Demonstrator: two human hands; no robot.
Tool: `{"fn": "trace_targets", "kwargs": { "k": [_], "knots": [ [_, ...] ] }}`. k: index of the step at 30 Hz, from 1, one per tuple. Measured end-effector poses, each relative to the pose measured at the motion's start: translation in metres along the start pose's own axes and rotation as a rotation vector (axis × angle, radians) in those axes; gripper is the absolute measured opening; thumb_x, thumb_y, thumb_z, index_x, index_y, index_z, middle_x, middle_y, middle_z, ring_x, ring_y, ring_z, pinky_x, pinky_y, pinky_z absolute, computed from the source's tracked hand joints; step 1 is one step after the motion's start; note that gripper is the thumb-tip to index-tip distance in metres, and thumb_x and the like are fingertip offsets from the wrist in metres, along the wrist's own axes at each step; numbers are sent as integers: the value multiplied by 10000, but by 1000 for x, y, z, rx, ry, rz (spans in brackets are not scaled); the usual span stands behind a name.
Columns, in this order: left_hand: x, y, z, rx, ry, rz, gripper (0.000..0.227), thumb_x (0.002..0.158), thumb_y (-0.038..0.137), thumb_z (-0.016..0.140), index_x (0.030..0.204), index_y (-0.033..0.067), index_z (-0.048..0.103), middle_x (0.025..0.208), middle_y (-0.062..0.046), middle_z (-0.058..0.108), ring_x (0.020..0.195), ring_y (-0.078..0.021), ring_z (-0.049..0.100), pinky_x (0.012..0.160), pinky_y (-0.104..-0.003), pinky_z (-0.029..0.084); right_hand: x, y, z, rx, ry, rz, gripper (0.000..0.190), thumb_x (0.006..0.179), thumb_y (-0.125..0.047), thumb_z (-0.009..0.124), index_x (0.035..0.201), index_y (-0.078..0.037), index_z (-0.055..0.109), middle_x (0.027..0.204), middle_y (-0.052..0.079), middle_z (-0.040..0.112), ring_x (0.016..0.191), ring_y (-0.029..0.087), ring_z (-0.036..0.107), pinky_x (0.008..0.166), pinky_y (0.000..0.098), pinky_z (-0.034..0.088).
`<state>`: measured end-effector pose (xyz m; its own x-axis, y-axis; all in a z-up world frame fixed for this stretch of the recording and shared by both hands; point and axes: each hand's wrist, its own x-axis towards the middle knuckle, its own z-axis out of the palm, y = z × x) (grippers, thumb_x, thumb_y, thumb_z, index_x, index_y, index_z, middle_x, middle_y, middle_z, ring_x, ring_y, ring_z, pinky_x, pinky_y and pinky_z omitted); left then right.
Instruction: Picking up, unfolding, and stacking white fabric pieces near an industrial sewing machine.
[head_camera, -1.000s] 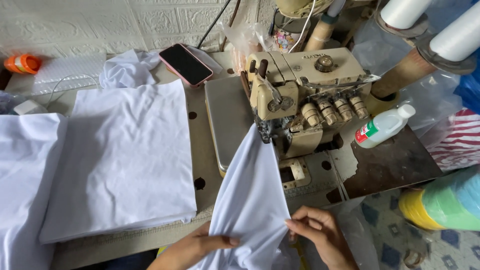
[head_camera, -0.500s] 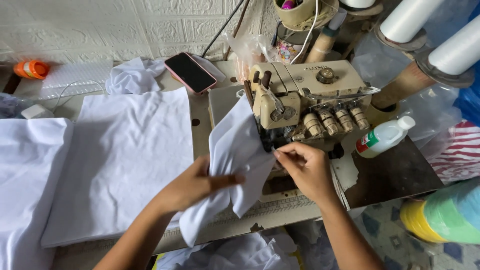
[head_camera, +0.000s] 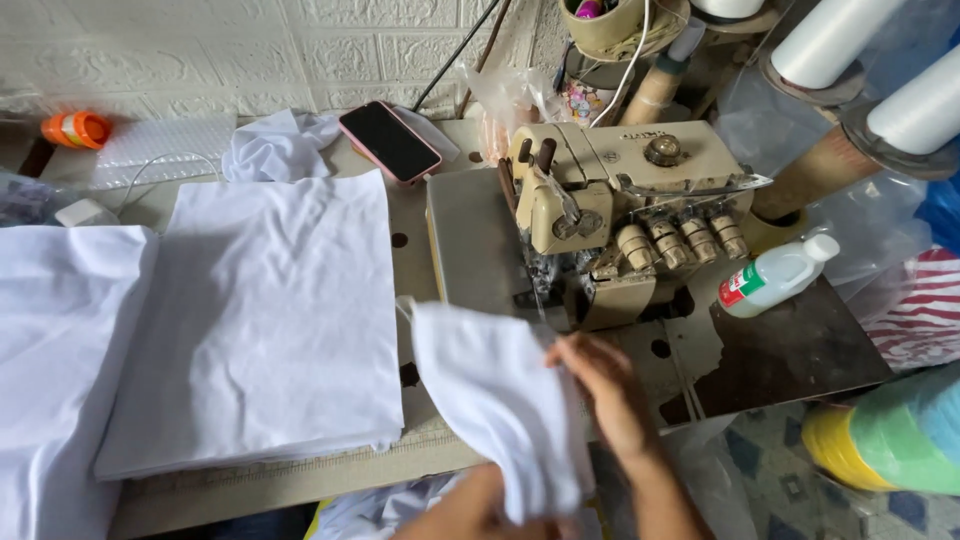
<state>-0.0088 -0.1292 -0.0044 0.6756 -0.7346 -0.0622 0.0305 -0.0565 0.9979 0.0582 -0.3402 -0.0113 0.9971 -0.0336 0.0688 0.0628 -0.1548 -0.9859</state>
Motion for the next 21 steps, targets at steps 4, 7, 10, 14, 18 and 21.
{"fn": "trace_targets", "kwargs": {
  "k": [4, 7, 10, 14, 18, 21],
  "knots": [
    [-7, 18, -5, 228, 41, -65, 452, 887, 266, 716, 1305, 111, 641, 1284, -62, 727, 1112, -203, 721, 947, -327, 573, 39, 22, -24, 42, 148, -68, 330, 966, -351, 611, 697, -161, 595, 626, -47, 535, 570, 106, 459, 578, 235, 368],
    [-2, 40, -16, 575, 89, -160, 313, 900, 380, 731, 1118, 162, 784, 1187, 24, 784, 968, -185, 772, 882, -340, 582, 45, -5, -28, 118, 151, -113, 291, 946, -247, 632, 706, -83, 630, 757, 6, 627, 760, 147, 564, 847, 285, 417],
    [11, 61, -30, 468, 449, -21, 435, 906, 485, 681, 1154, 131, 733, 1047, -27, 790, 749, -153, 794, 682, -318, 595, 31, -22, -32, 116, -47, -296, 311, 981, -212, 567, 706, -74, 614, 719, 34, 586, 730, 161, 534, 790, 302, 402],
    [28, 61, -43, 145, 281, 151, 367, 931, 236, 690, 1256, 92, 597, 1219, -56, 659, 800, -154, 751, 625, -264, 648, 1, -42, -40, 152, -140, -368, 235, 951, -125, 610, 842, 34, 745, 867, 146, 736, 793, 212, 676, 770, 276, 503],
    [9, 61, -60, -31, 219, 41, 189, 901, 172, 765, 857, -11, 749, 856, -69, 742, 759, -159, 776, 656, -232, 655, -30, -55, -68, -81, 186, -332, 322, 941, -202, 590, 934, 73, 758, 874, 170, 739, 763, 191, 634, 714, 265, 405],
    [-15, 62, -86, -1, 307, 22, 211, 844, 184, 801, 907, -17, 822, 758, -118, 806, 639, -137, 755, 628, -258, 664, -43, -36, -100, -50, 338, -485, 240, 957, -175, 598, 982, 35, 711, 1000, 189, 718, 910, 221, 686, 912, 262, 490]
  ]
}}
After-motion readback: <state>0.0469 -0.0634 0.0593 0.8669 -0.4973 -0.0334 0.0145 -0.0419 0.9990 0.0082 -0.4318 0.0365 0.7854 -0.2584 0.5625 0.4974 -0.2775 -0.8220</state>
